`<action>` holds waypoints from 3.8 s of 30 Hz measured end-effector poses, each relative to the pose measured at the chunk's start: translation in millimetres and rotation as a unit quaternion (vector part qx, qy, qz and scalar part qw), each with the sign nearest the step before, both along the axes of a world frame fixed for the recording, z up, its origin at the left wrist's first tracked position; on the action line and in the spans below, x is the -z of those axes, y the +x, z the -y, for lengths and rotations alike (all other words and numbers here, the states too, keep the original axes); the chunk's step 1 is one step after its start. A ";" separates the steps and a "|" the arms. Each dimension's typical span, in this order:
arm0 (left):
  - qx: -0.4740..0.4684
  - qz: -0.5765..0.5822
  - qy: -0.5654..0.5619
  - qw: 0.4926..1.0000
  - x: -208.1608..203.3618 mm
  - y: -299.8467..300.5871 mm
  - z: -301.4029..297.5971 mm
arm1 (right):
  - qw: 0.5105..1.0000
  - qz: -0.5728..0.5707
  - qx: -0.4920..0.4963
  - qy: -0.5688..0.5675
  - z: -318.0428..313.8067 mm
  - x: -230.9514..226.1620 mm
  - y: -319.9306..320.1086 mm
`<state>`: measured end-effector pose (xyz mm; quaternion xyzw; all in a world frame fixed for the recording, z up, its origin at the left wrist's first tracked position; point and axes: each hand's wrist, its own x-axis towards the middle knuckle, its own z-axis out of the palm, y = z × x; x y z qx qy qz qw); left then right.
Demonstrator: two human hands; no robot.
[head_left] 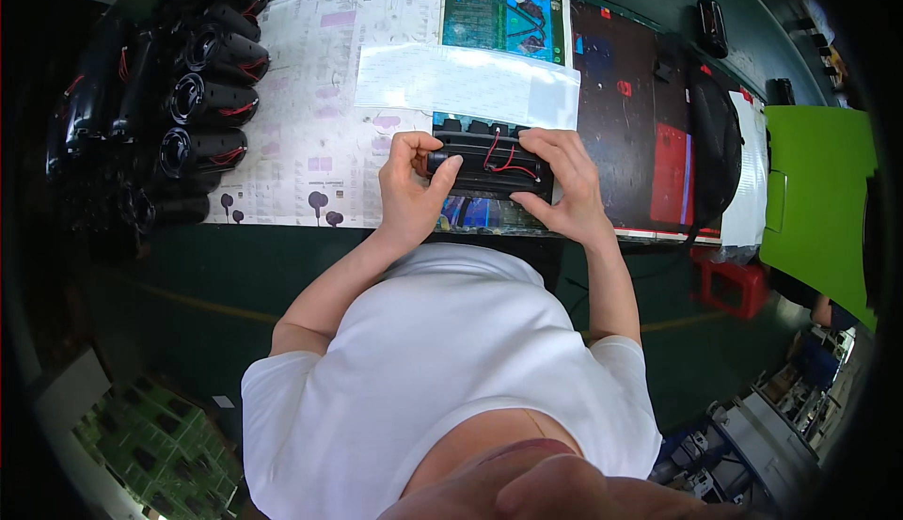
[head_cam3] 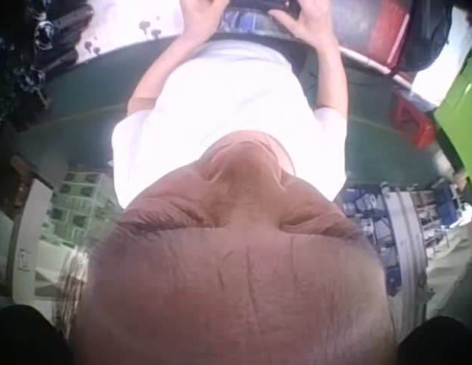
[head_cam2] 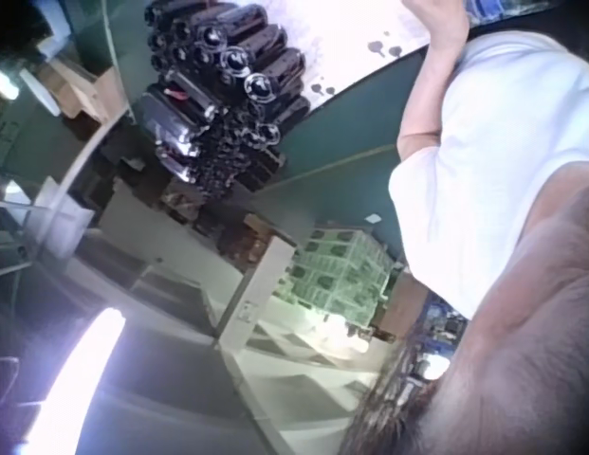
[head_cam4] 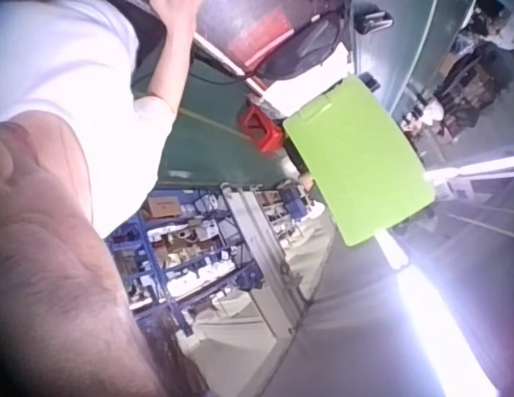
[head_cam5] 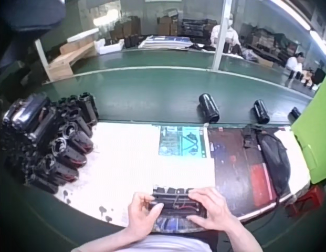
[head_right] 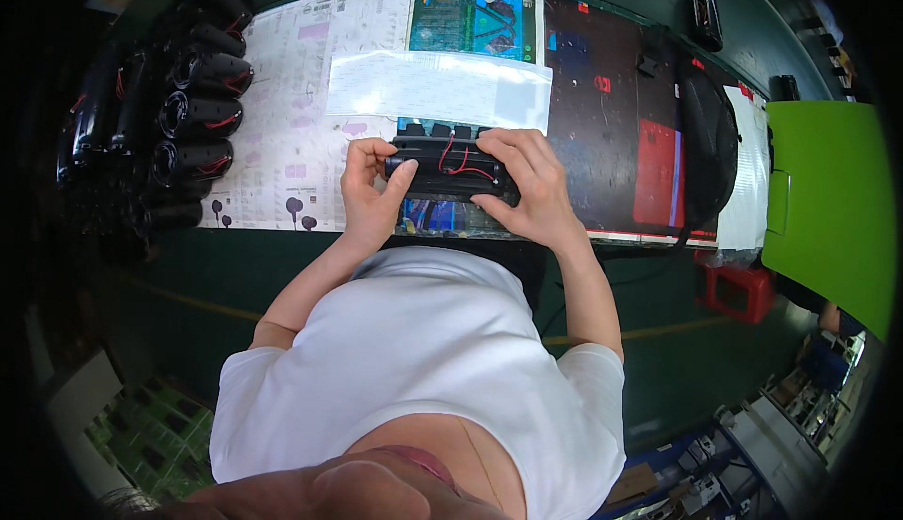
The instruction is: The person is assembling electronic components by applying labels and managing wires within black plastic housings at a workbench.
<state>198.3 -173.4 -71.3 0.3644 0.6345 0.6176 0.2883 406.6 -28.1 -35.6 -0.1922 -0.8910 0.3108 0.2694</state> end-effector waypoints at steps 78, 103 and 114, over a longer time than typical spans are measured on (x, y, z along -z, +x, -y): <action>0.244 -0.302 -0.044 0.921 -57.8 -57.2 -28.1 | 0.973 -0.128 0.192 -0.010 34.0 12.1 -18.4; 0.182 -0.273 -0.047 0.943 -54.0 -44.3 -4.4 | 0.945 0.140 0.083 0.284 20.4 -42.6 -36.6; 0.208 -0.243 -0.012 0.947 -43.4 -50.5 -0.4 | 0.978 0.050 0.039 0.199 28.0 -33.3 -63.2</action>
